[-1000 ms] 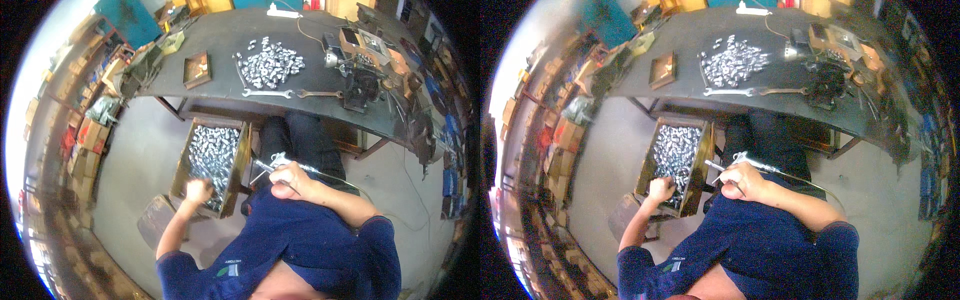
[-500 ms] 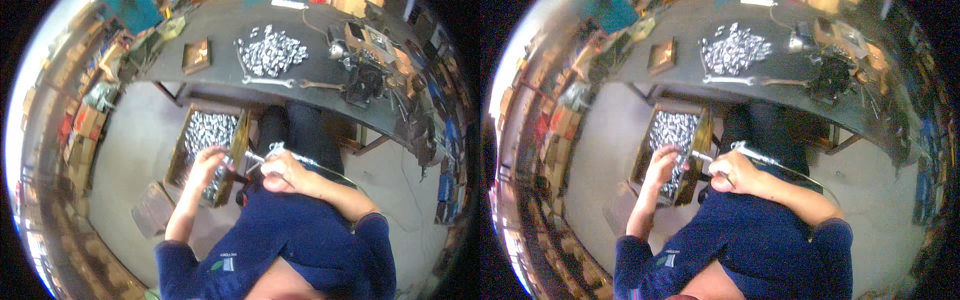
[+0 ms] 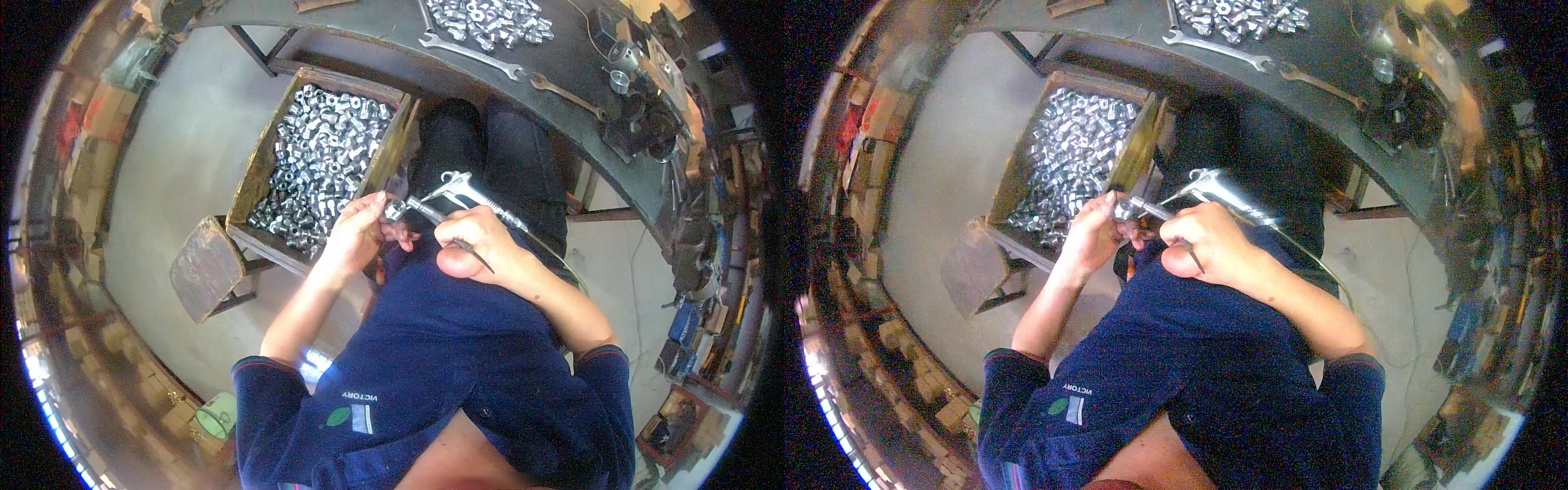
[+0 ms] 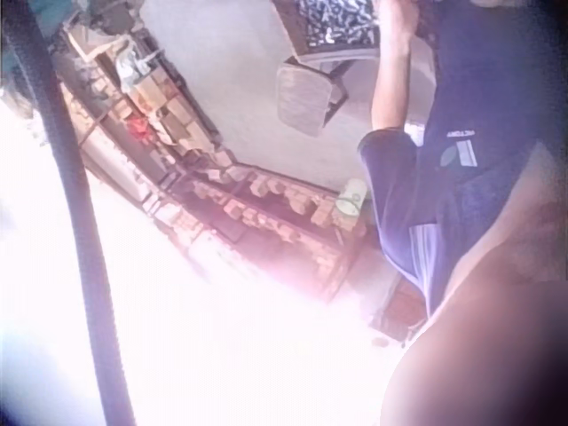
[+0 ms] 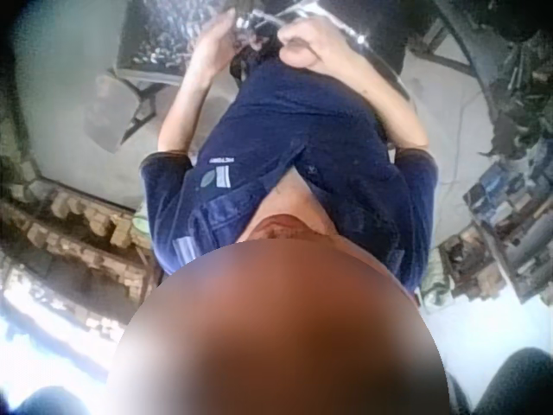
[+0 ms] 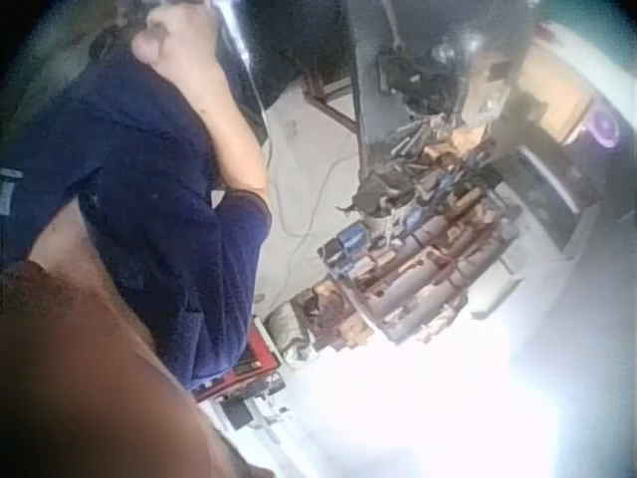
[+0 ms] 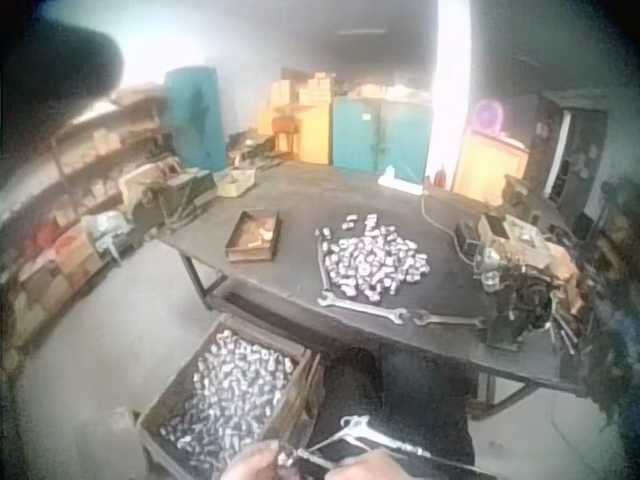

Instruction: The person repeatedly picks small metal parts from a wooden tray, uses a handheld tool to scrape or deburr each piece, and places the finished parts onto a pile on the table. The process is continuous and repetitive throughout the clip.

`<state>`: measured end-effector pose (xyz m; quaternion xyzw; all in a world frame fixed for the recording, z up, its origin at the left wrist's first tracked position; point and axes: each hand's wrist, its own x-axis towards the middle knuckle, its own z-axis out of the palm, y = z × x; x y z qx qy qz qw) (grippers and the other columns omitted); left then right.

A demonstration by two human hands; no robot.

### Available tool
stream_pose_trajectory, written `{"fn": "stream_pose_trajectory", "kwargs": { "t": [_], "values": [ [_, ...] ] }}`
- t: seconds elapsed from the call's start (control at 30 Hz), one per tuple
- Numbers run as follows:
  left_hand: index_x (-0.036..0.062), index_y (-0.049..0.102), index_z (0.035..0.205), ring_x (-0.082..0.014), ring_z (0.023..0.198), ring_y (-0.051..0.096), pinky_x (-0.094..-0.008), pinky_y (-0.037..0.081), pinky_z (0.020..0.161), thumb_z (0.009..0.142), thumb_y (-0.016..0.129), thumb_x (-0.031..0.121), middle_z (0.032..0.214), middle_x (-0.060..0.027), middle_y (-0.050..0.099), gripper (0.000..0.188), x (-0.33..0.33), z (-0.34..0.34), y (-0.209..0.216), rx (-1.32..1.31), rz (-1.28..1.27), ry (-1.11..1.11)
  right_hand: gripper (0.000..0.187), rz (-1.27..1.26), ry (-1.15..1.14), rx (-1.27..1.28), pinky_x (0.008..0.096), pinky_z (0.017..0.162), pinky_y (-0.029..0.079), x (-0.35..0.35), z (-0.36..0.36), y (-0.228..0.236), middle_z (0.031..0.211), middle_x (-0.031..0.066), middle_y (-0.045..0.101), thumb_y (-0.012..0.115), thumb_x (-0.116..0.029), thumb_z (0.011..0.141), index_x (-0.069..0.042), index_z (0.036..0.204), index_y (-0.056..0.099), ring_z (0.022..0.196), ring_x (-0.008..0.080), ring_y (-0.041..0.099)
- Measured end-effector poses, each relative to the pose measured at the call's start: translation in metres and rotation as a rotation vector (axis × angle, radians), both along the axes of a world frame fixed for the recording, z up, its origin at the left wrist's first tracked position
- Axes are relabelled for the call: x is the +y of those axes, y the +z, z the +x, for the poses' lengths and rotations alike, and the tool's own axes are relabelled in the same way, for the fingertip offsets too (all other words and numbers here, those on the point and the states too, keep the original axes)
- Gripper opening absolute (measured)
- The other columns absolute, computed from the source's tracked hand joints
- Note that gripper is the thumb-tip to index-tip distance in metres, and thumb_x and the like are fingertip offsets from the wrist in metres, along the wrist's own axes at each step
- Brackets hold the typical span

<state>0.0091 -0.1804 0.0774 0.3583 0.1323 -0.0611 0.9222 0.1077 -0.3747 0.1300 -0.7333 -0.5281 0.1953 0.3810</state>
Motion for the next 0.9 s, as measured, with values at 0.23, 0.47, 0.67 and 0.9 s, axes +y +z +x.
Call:
{"fn": "stream_pose_trajectory", "kwargs": {
  "t": [0.23,0.47,0.67,0.9],
  "values": [
    [-0.0035,0.062,0.089,-0.0101,0.060,0.056,-0.0247,0.048,0.057,0.080,0.070,0.013,0.073,-0.0059,0.061,0.020,0.015,0.006,0.045,-0.052,0.676,-0.101,0.017,-0.187,0.049,-0.177,0.0430,0.055,0.046,0.006,-0.010,0.017,0.060,0.0133,0.057,0.064,-0.021,0.060,-0.008,0.056,0.053,0.059,0.0329,0.059],
    [-0.0003,0.060,0.096,-0.0093,0.072,0.058,-0.0240,0.048,0.066,0.079,0.068,0.004,0.079,-0.0030,0.062,0.019,0.011,0.012,0.062,-0.155,0.758,-0.172,0.016,0.023,-0.018,0.061,0.0409,0.050,0.042,0.001,-0.010,0.003,0.054,0.0146,0.052,0.061,-0.018,0.060,-0.006,0.057,0.052,0.054,0.0329,0.056],
    [0.0007,0.058,0.102,-0.0106,0.073,0.061,-0.0238,0.049,0.065,0.080,0.066,0.003,0.079,-0.0043,0.063,0.023,0.003,0.016,0.061,-0.144,0.621,-0.216,0.016,0.031,0.004,0.111,0.0351,0.048,0.037,-0.005,-0.005,0.008,0.053,0.0127,0.047,0.059,-0.016,0.064,-0.005,0.058,0.049,0.049,0.0289,0.050],
    [-0.0030,0.062,0.090,-0.0145,0.070,0.063,-0.0269,0.050,0.065,0.068,0.067,0.000,0.078,-0.0070,0.065,0.023,0.021,0.030,0.053,-0.214,1.066,0.079,0.011,0.212,-0.151,0.100,0.0334,0.044,0.033,-0.034,0.000,0.049,0.053,0.0089,0.045,0.059,-0.008,0.062,-0.006,0.057,0.050,0.045,0.0234,0.045]
  ]
}}
